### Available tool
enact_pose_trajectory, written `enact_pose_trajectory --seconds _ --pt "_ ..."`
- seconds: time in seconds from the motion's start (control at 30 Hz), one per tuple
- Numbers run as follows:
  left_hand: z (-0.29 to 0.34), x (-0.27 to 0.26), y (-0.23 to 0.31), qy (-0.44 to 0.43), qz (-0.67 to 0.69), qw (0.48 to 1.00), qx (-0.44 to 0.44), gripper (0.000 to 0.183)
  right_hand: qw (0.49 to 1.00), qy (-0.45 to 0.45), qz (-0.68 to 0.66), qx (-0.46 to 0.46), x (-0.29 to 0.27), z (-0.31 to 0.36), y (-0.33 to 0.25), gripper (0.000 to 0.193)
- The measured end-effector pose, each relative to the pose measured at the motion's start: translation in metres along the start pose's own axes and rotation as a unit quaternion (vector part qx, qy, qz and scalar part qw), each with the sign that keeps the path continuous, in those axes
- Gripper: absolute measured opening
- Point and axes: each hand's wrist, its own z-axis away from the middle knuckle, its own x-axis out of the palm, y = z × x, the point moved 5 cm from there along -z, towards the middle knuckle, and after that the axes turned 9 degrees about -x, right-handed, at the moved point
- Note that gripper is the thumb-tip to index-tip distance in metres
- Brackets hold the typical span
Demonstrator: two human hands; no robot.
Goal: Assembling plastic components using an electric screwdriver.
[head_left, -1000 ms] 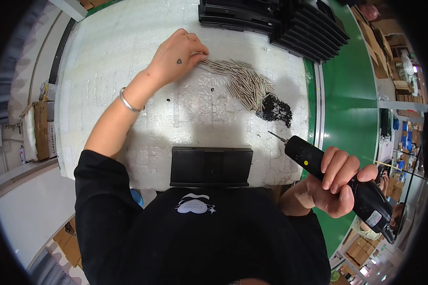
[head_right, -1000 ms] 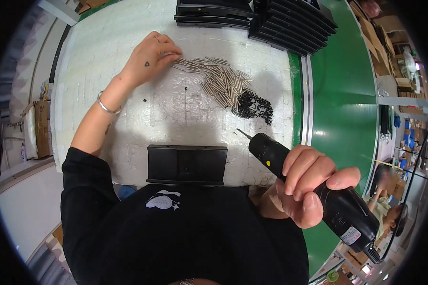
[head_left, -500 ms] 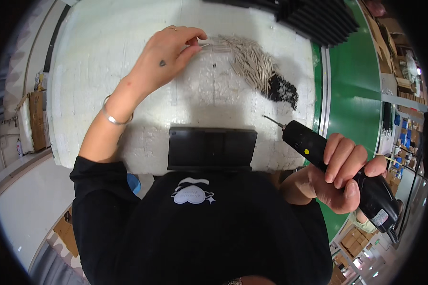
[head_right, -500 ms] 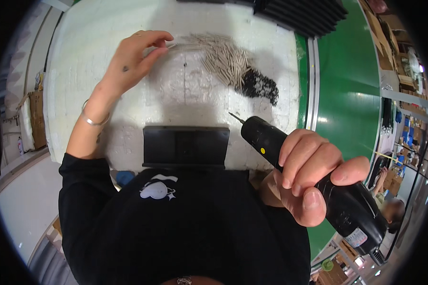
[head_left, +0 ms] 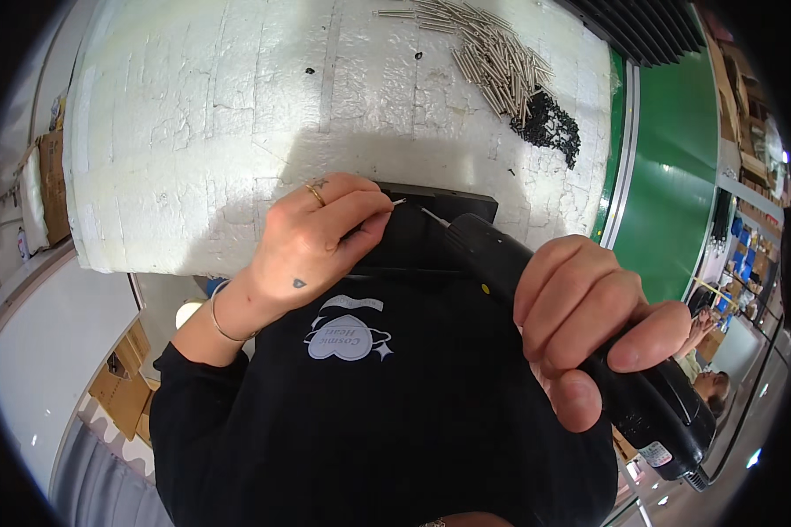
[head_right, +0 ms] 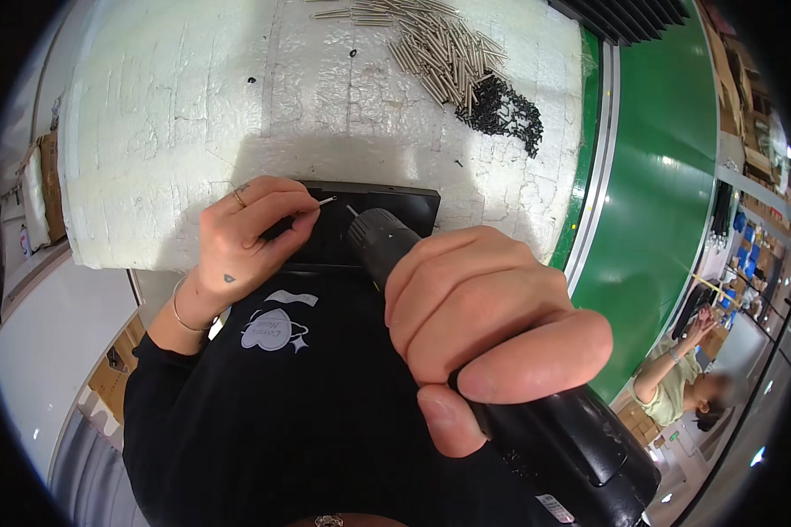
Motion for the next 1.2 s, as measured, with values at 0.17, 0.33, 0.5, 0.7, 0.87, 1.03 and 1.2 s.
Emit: enact_pose_trajectory --seconds 0.17,0.33,0.5,0.7,0.87,1.03,1.2 --pt "0.004 0.002 -0.002 0.013 0.019 0.999 -0.037 0.018 1.0 -0.001 -0.005 0.006 0.003 0.001 0.005 0.034" --pt "0.003 0.002 -0.005 0.031 0.031 0.998 -0.043 0.017 1.0 -0.012 -0.004 -0.001 0.005 -0.001 0.01 0.035" --pt "0.002 0.001 -0.005 0.028 0.039 0.998 -0.037 0.016 1.0 -0.014 -0.009 0.001 0.008 -0.003 0.016 0.034" --pt "0.005 0.001 -0.004 0.036 0.05 0.998 -0.017 0.018 0.999 -0.044 -0.005 0.012 0.014 -0.01 0.02 0.034" --pt "0.009 0.005 -0.001 0.034 0.079 0.996 0.022 0.02 0.991 -0.129 -0.001 0.032 0.026 -0.024 0.024 0.034" --pt "0.009 0.006 -0.002 0.013 0.091 0.995 0.043 0.025 0.983 -0.171 0.021 0.062 0.035 -0.031 0.03 0.032" --pt "0.012 0.003 -0.005 0.036 0.08 0.995 0.053 0.023 0.99 -0.123 0.002 0.062 0.028 -0.023 0.027 0.032"
